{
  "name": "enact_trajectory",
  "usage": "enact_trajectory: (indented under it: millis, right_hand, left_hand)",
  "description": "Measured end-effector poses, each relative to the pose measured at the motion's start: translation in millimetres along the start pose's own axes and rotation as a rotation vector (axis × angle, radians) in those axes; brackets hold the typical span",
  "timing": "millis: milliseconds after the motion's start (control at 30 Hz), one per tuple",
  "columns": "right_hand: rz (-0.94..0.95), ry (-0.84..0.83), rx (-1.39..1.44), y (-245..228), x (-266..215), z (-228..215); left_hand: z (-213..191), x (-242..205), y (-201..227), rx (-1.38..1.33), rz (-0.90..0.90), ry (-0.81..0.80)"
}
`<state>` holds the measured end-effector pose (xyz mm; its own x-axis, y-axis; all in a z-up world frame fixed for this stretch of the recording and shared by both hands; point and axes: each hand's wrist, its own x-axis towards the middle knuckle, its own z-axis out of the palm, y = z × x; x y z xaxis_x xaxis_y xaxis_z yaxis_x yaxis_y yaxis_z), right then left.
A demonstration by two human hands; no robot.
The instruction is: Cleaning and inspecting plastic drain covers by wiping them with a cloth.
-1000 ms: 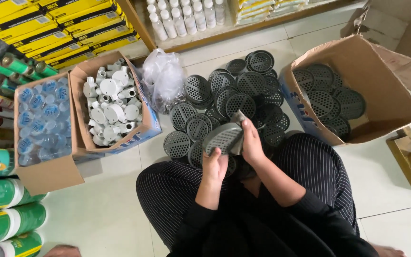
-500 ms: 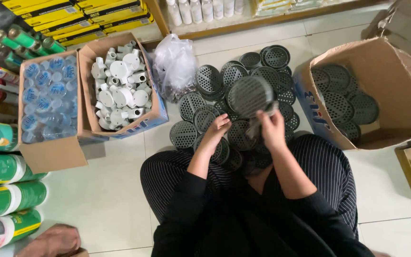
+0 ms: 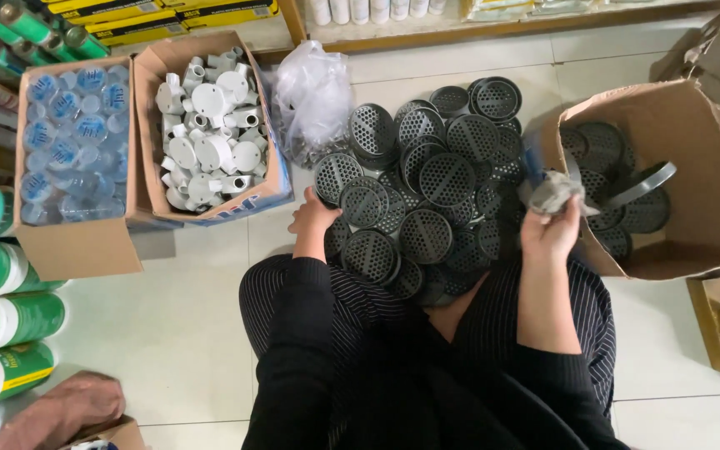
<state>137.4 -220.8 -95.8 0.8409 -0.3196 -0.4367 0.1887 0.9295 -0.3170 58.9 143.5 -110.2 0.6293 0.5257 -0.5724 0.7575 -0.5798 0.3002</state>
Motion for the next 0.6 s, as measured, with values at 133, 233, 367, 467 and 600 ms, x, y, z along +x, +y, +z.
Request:
enact_trajectory:
  millis: [133,233,367,467,600]
  right_hand:
    - [0.190,-0.011,-0.229,36.4,-34.5,6.2]
    - [0.254,-0.063,-0.510,58.8,-50.4,1.2]
    - [0.421,-0.175,-1.000,63.0,-76.3,15.7]
    - [0.373,-0.214,-1.027,66.2,-79.4,11.7]
    - [0.202,-0.253,-1.087,72.4,-95.6,13.6]
  left_hand:
    - [-27.8,-30.5,12.5,0.062,0.035,-0.215]
    - [6.7,9.8,-7.3,0.277,0.037,-0.213]
    - [30.7,39.5,-33.1,0.206,0.363,-0.137]
    - [-14.6,-26.6,0.6,-0.225,0.523,-0.231]
    - [-11.1,-70.9,34.9,-0.738,0.437,-0.254]
